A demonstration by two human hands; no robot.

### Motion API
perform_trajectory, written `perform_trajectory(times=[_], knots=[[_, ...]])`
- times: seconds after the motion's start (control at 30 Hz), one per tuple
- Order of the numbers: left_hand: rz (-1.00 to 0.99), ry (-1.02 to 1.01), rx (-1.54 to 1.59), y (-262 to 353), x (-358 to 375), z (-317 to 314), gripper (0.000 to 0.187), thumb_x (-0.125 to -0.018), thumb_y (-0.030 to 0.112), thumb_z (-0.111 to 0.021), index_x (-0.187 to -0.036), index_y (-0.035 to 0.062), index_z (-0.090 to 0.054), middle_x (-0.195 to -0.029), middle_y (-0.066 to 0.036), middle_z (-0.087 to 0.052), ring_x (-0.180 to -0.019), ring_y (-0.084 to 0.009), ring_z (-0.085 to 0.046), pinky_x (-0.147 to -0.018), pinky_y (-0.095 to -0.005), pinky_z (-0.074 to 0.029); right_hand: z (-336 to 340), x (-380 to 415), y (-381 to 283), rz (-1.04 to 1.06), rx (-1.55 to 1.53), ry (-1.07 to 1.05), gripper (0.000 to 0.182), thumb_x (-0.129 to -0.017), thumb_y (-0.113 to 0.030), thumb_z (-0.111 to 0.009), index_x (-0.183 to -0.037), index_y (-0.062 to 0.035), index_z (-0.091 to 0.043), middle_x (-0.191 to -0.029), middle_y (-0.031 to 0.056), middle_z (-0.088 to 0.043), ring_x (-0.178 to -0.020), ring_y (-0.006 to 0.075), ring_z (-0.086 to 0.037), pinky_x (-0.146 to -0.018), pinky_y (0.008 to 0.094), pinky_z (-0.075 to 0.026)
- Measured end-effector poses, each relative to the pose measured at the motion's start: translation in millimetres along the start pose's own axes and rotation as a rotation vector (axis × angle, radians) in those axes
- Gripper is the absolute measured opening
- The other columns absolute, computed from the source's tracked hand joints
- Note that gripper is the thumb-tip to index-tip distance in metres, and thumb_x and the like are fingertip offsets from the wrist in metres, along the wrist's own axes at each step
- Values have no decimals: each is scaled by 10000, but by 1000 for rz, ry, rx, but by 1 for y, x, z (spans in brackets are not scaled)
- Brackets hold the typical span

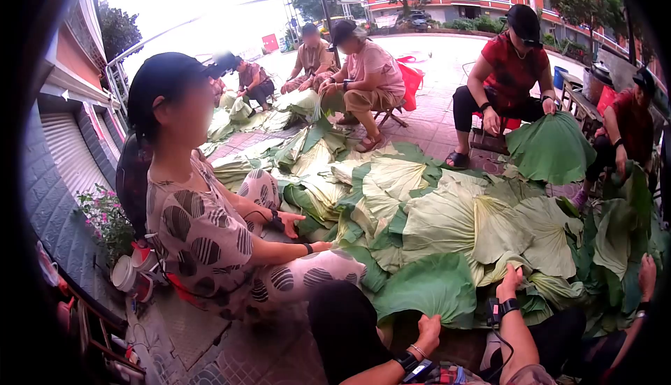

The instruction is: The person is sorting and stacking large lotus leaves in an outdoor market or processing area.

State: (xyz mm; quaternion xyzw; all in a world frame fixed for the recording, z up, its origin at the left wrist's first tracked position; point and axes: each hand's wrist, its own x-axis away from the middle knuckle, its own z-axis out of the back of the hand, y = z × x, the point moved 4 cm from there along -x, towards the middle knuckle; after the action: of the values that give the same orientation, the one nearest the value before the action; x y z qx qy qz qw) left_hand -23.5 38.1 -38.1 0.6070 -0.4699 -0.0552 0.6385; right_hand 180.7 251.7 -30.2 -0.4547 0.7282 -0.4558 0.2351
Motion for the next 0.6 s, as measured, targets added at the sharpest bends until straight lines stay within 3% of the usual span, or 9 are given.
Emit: perform_trajectory(times=[0.13,0.23,0.33,0.4,0.5,0.57,0.6], knots=[[6,1,46,-4,-6,2,279,-680,65,-526,-936,-46,-523,-908,-140,-596,-814,-228,-558,-708,-316,-426,-25,-17,-66,77,-104,11,246,-734,-45,-535,-975,1,-519,-945,60,-563,-830,147,-518,-741,263,-404],[-73,-22,57,-7,-13,4,283,-680,64,-517,-944,-38,-520,-921,-140,-594,-827,-227,-556,-706,-316,-427,-56,-10,-121,231,-138,-101,401,-702,31,-540,-1095,17,-466,-1020,65,-542,-888,169,-510,-798,268,-389],[-88,-33,26,-3,-11,3,286,-678,58,-510,-950,-30,-518,-918,-134,-592,-818,-220,-551,-696,-317,-427,-92,26,-176,446,-62,-215,459,-710,33,-507,-1163,14,-433,-1053,70,-529,-913,167,-508,-836,262,-375],[-130,-37,11,6,-3,1,293,-676,53,-504,-959,-23,-517,-902,-127,-590,-797,-206,-544,-678,-311,-424,-110,54,-198,684,270,-262,456,-721,15,-491,-1172,14,-431,-1078,72,-519,-947,164,-497,-847,266,-374],[-88,-90,-32,16,8,-1,291,-689,56,-510,-971,-17,-514,-886,-114,-584,-772,-188,-537,-666,-300,-425,-143,110,-205,906,677,-512,412,-716,7,-475,-1127,-15,-475,-980,117,-541,-870,214,-532,-789,284,-410],[-108,-148,2,16,12,-3,281,-704,68,-521,-974,-9,-511,-892,-107,-578,-774,-194,-535,-663,-311,-432,-154,139,-173,851,719,-819,377,-653,22,-462,-1019,-23,-538,-865,157,-539,-792,313,-523,-716,348,-426],[-135,-200,40,20,15,-5,272,-718,79,-532,-977,0,-507,-899,-101,-572,-775,-201,-534,-660,-321,-438,-148,144,-138,693,813,-993,394,-631,-4,-478,-1016,-42,-551,-866,150,-546,-797,311,-529,-709,342,-428]])
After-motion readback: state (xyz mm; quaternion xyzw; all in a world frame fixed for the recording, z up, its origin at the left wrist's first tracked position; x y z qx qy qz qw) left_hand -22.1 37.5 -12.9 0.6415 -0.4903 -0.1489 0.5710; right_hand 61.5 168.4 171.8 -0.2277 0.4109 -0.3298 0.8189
